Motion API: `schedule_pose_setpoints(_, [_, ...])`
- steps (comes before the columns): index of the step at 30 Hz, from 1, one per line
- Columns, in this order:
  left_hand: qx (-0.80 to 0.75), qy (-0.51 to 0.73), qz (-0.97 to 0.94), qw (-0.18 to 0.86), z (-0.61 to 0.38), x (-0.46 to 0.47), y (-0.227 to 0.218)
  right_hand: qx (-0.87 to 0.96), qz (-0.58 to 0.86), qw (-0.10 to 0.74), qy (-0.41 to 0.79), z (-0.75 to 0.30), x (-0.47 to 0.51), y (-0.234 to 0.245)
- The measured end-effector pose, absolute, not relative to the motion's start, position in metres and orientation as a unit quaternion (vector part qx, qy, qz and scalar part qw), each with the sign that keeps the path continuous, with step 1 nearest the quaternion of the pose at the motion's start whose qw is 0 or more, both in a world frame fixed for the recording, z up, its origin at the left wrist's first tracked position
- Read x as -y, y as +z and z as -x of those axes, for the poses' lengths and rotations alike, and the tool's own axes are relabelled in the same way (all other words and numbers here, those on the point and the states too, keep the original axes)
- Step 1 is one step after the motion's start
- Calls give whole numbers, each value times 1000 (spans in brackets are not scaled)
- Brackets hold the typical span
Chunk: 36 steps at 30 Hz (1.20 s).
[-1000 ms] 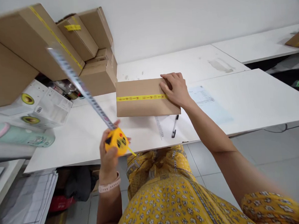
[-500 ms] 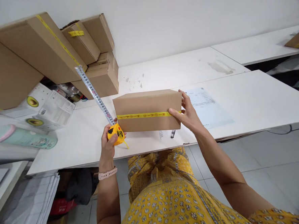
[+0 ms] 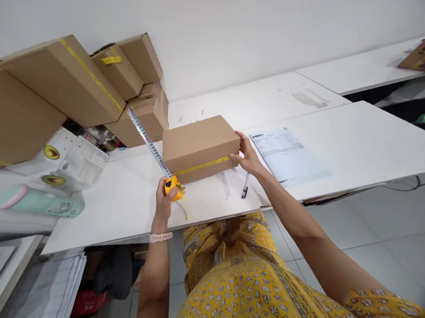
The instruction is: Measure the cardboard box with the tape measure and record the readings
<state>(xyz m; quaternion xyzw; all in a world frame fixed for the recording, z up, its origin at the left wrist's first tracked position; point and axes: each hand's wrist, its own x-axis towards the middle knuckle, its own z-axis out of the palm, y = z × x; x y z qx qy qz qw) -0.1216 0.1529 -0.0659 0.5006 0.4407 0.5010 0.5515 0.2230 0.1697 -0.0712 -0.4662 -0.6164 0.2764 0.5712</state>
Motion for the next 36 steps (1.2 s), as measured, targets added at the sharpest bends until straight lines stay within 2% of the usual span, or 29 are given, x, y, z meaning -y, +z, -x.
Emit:
schedule_pose_setpoints(6, [-452,493,-565,484,126,-121,-50,541,540,615,194,-211,-136,-68])
schedule_pose_setpoints(9, [-425,357,-681,477,121,-85,-32,435,557,684,183,-207,-108,-43])
schedule_pose_setpoints(13, [-356,148,-783,488,97,-49,-23,413,503,719,243,-210,-75,-7])
schedule_pose_setpoints(19, [-326,36,-827,456,76,-36,-33,431,501,704,260,-224,-42,0])
schedule_pose_setpoints(24, [-414,82,-789,447,77,-39,-38,468,489,690,256,-215,-29,-4])
schedule_pose_setpoints(30, [-413,230,-793,384,73,-61,-20,646,513,530,197,-185,-28,-11])
schedule_pose_setpoints(34, [-406,326,-814,257,77,-99,13,494,680,523,141,-205,-48,-48])
schedule_pose_setpoints(36, [-410,351,-820,189,75,-125,30,443,766,447,131,-218,-62,-69])
